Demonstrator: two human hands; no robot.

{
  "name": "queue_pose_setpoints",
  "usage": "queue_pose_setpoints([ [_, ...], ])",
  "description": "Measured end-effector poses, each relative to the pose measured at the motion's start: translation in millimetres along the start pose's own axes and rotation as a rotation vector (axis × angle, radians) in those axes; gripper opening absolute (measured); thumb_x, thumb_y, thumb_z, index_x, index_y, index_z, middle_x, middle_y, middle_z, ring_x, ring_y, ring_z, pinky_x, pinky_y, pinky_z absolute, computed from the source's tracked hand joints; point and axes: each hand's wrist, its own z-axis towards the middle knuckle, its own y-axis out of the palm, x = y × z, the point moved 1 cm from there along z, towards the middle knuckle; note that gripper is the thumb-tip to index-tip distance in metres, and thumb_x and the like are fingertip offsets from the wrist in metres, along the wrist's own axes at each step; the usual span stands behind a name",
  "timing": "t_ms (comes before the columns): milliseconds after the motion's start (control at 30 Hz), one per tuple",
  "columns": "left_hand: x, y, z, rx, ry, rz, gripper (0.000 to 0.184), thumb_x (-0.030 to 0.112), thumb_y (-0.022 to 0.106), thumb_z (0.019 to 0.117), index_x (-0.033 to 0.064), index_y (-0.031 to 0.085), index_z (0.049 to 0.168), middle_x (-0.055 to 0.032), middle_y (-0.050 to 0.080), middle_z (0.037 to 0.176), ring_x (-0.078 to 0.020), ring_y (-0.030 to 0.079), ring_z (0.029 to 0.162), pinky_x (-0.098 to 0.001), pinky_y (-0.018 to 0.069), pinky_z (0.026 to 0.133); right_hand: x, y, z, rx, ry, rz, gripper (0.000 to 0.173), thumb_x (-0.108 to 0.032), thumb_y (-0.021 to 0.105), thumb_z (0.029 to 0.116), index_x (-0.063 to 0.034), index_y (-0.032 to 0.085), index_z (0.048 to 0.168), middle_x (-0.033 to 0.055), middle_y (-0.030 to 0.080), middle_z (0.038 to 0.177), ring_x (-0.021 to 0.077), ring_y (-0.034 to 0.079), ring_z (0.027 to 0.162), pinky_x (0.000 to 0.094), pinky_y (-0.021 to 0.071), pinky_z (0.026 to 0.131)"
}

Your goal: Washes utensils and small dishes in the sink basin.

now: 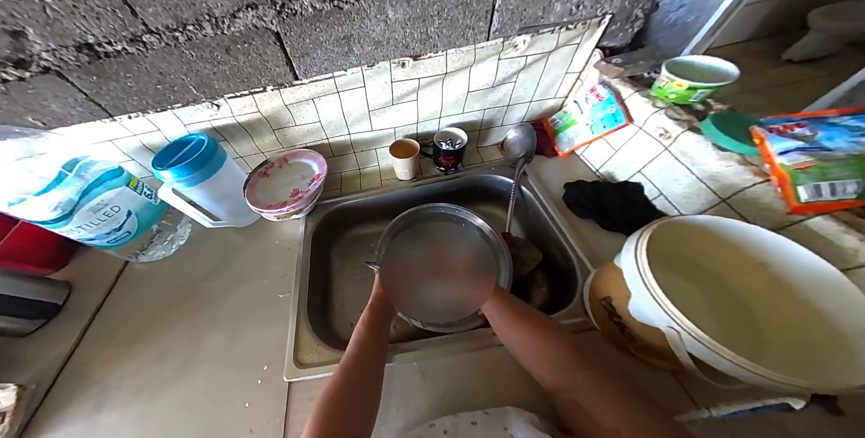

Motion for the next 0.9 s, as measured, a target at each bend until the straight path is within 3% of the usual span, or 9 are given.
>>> queue_pose_setpoints([
  [67,-4.0,9.5,2.4,-0.010,-0.019,0.045,0.034,0.018,0.038,0.1123,-0.0045,0.046,0.136,-0.0193,0.063,0.116,-0.0222,0.066,0.089,-0.0377,0.0560,0.076,-16.3,1.4,-25.6,0.011,-0.061,-0.207,0.045,-0.036,0.059,0.1030,0.0064,0.066,0.117,0.0272,0.066,0.122,0.0415,0.063,0.118,0.0613,0.0477,0.097],
  [133,-8.7,16.1,7.1,0.031,0.014,0.097,0.025,0.019,0.046,0.1100,-0.0034,0.056,0.115,-0.0119,0.063,0.087,-0.0176,0.062,0.069,-0.0332,0.0552,0.064,-27.1,12.0,-46.0,0.029,-0.170,-0.385,0.038,-0.027,0.055,0.1040,0.0062,0.065,0.120,0.0278,0.065,0.125,0.0445,0.061,0.122,0.0638,0.0466,0.098],
  [200,-10.9,16.4,11.6,0.093,0.054,0.151,0.020,0.017,0.053,0.1064,-0.0023,0.059,0.104,-0.0082,0.058,0.076,-0.0154,0.056,0.062,-0.0317,0.0507,0.060,-28.8,15.9,-54.1,0.022,-0.275,-0.422,0.037,-0.023,0.053,0.1051,0.0064,0.064,0.123,0.0280,0.065,0.127,0.0447,0.060,0.123,0.0632,0.0453,0.101],
  [300,-8.2,11.1,13.9,0.144,0.072,0.162,0.013,0.008,0.060,0.1008,-0.0052,0.059,0.105,-0.0091,0.061,0.077,-0.0153,0.059,0.062,-0.0314,0.0522,0.059,-13.4,-0.7,-39.6,-0.013,-0.392,-0.117,0.040,-0.028,0.054,0.1069,0.0095,0.067,0.114,0.0295,0.067,0.114,0.0418,0.064,0.111,0.0580,0.0464,0.099],
  [367,-2.9,9.4,9.8,0.111,0.048,0.072,0.017,0.003,0.054,0.1024,-0.0064,0.053,0.117,-0.0127,0.069,0.088,-0.0159,0.068,0.067,-0.0293,0.0570,0.059,5.5,-14.1,-18.5,0.055,-0.337,0.132,0.043,-0.028,0.052,0.1084,0.0127,0.065,0.113,0.0303,0.066,0.110,0.0379,0.064,0.103,0.0521,0.0479,0.097],
  [500,2.7,8.3,6.6,0.128,0.068,0.088,0.023,0.002,0.052,0.1031,-0.0058,0.050,0.125,-0.0149,0.072,0.095,-0.0165,0.071,0.072,-0.0294,0.0579,0.060,40.7,-21.8,23.8,0.220,0.014,-0.008,0.044,-0.021,0.039,0.1108,0.0066,0.051,0.143,0.0291,0.051,0.147,0.0418,0.048,0.140,0.0565,0.0372,0.116],
  [667,9.1,6.4,8.4,0.249,0.225,0.372,0.020,0.009,0.060,0.1019,-0.0075,0.061,0.114,-0.0142,0.071,0.095,-0.0169,0.070,0.077,-0.0333,0.0587,0.070,46.1,27.4,19.2,0.078,0.048,-0.196,0.055,-0.014,0.038,0.1095,0.0046,0.024,0.160,0.0291,0.024,0.165,0.0462,0.026,0.153,0.0619,0.0258,0.122],
  [800,29.0,3.7,-5.8,0.356,0.286,0.763,0.028,0.022,0.058,0.1039,-0.0043,0.067,0.102,-0.0160,0.068,0.092,-0.0262,0.066,0.085,-0.0467,0.0522,0.081,28.1,38.5,13.5,-0.121,-0.168,-0.191,0.039,-0.004,0.054,0.1027,0.0117,0.053,0.139,0.0329,0.047,0.148,0.0471,0.044,0.140,0.0610,0.0353,0.115],
  [900,39.1,-1.3,-16.9,0.366,0.336,0.858,0.029,0.024,0.057,0.1046,-0.0030,0.068,0.101,-0.0153,0.069,0.091,-0.0260,0.066,0.086,-0.0468,0.0519,0.082,25.9,20.2,8.8,-0.072,-0.117,0.358,0.033,-0.010,0.051,0.1066,0.0088,0.058,0.132,0.0268,0.063,0.126,0.0339,0.062,0.114,0.0475,0.0475,0.102],
])
